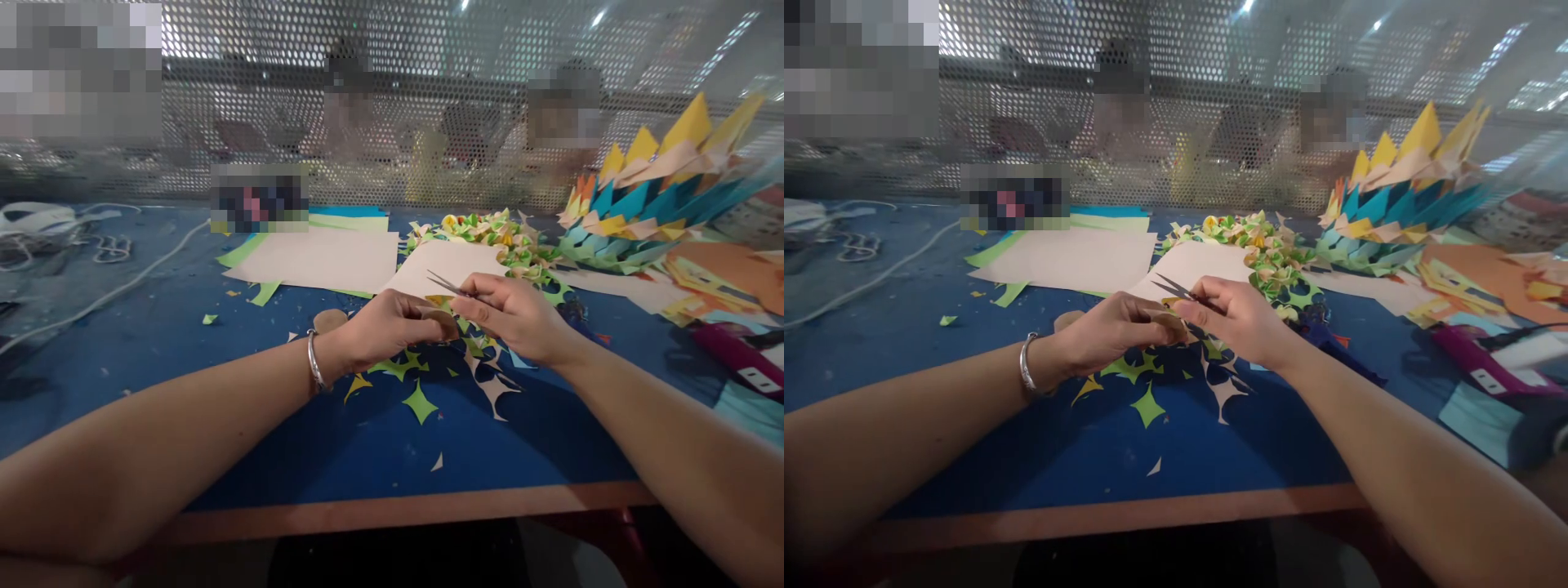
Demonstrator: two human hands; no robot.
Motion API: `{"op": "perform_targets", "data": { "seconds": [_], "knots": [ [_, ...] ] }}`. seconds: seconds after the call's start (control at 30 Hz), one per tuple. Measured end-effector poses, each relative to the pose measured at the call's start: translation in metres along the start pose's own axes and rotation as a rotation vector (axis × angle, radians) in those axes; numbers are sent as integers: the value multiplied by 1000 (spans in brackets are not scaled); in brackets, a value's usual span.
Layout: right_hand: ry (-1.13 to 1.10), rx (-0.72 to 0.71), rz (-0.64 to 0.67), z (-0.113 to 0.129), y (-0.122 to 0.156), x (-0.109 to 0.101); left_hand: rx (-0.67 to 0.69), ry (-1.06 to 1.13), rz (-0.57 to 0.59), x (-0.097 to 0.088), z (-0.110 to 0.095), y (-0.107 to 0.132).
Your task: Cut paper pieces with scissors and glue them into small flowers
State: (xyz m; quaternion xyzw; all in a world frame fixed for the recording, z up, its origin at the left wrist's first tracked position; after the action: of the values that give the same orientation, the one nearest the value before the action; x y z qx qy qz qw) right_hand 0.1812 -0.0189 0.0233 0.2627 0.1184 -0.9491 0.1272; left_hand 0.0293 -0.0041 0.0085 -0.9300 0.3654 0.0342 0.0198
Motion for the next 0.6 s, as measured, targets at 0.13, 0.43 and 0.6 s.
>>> {"op": "perform_targets", "data": {
  "seconds": [0.13,0.43,0.6],
  "knots": [
    [-64,-39,29,5,1,7,21,39,15,5,-1,1],
    [-124,-103,-48,14,3,4,44,81,-180,-2,1,4],
    [-200,-136,-91,16,2,2,48,238,-269,2,2,7]
  ]
}}
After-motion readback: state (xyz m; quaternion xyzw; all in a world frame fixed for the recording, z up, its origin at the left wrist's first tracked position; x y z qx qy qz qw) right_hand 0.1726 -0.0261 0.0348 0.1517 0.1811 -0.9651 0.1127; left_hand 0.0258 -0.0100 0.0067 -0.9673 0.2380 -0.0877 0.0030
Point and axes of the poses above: each hand's wrist, its own y-axis away from the middle knuckle, its own x-axis out of the palm, z = x × y, the point moved 5 cm from there along -y, towards the middle knuckle
